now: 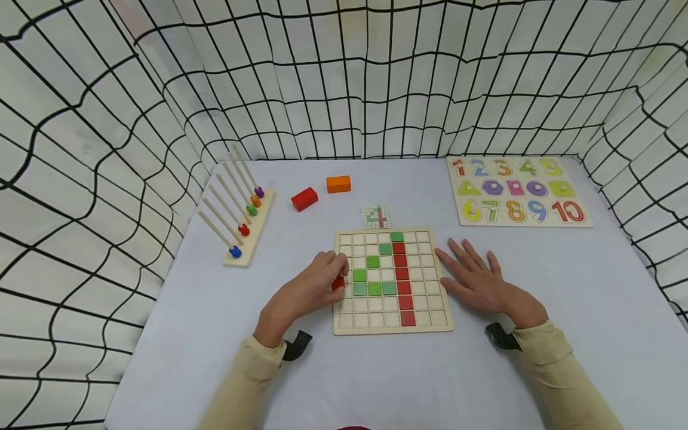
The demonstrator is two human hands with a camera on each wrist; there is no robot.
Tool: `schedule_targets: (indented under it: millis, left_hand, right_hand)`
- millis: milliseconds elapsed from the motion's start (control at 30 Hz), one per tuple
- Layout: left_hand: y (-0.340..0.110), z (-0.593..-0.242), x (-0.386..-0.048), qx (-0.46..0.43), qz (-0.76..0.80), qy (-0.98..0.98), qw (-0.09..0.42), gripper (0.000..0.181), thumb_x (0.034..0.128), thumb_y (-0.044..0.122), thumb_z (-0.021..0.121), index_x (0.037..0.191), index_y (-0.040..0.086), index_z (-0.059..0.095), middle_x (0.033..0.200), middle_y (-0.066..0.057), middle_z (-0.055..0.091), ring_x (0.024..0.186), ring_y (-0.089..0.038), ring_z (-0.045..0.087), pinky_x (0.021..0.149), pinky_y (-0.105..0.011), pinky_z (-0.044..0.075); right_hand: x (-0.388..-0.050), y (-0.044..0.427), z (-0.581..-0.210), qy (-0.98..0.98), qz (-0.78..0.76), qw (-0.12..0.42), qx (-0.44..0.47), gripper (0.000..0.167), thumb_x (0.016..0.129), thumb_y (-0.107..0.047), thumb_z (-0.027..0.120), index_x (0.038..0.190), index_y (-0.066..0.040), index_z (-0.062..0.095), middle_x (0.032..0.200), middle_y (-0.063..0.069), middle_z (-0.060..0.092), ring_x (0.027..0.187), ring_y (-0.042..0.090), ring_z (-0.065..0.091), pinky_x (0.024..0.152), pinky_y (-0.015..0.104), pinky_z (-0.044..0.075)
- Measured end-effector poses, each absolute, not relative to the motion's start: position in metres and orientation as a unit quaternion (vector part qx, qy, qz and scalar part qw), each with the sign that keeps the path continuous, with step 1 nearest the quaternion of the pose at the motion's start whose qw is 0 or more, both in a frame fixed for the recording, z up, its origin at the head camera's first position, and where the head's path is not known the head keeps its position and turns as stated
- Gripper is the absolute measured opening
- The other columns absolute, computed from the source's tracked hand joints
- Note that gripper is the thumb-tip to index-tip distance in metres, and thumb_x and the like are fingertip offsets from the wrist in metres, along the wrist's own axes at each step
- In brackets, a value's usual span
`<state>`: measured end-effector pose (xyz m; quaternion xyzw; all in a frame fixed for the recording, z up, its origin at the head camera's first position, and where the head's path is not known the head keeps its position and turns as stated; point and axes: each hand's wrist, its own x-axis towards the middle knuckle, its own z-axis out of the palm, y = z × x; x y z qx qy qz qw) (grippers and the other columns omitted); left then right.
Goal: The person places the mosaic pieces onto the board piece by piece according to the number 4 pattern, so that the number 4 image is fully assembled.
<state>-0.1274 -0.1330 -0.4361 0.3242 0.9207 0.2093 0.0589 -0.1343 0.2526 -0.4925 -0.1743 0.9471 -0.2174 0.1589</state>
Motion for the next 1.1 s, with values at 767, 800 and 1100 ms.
schedule_targets:
  millis: [767,800,1100]
  left_hand:
    - [-0.031,-0.441,-0.144,0.429,0.166,0.885,0.066,0.017,0.0978,0.002,0.067,0.110,0.007,0.056,0.098,-0.004,0.055,0.098,-0.020,0.048,0.083,-0.026,0.043]
    - [-0.026,-0.442,-0.144,0.435,0.156,0.885,0.063,0.015,0.0987,0.002,0.065,0.109,0.008,0.056,0.098,-0.004,0.056,0.097,-0.020,0.048,0.082,-0.026,0.043]
    - [0.007,-0.449,-0.145,0.435,0.066,0.895,0.075,0.030,0.1038,0.010,0.063,0.133,0.011,0.058,0.120,-0.006,0.065,0.107,-0.022,0.057,0.090,-0.026,0.051]
  right_hand:
    - [-0.134,0.255,-0.494,0.944,-0.235,0.142,-0.185,0.071,0.109,-0.058,0.045,0.172,-0.033,0.023,0.182,0.013,0.008,0.168,0.042,-0.008,0.121,0.080,-0.011]
    - [-0.134,0.255,-0.494,0.945,-0.231,0.141,-0.183,0.072,0.109,-0.059,0.045,0.172,-0.032,0.023,0.182,0.012,0.008,0.168,0.041,-0.007,0.122,0.079,-0.011]
    - [-0.137,0.255,-0.501,0.949,-0.210,0.154,-0.176,0.070,0.111,-0.058,0.042,0.172,-0.031,0.022,0.182,0.012,0.007,0.168,0.043,-0.006,0.123,0.078,-0.011]
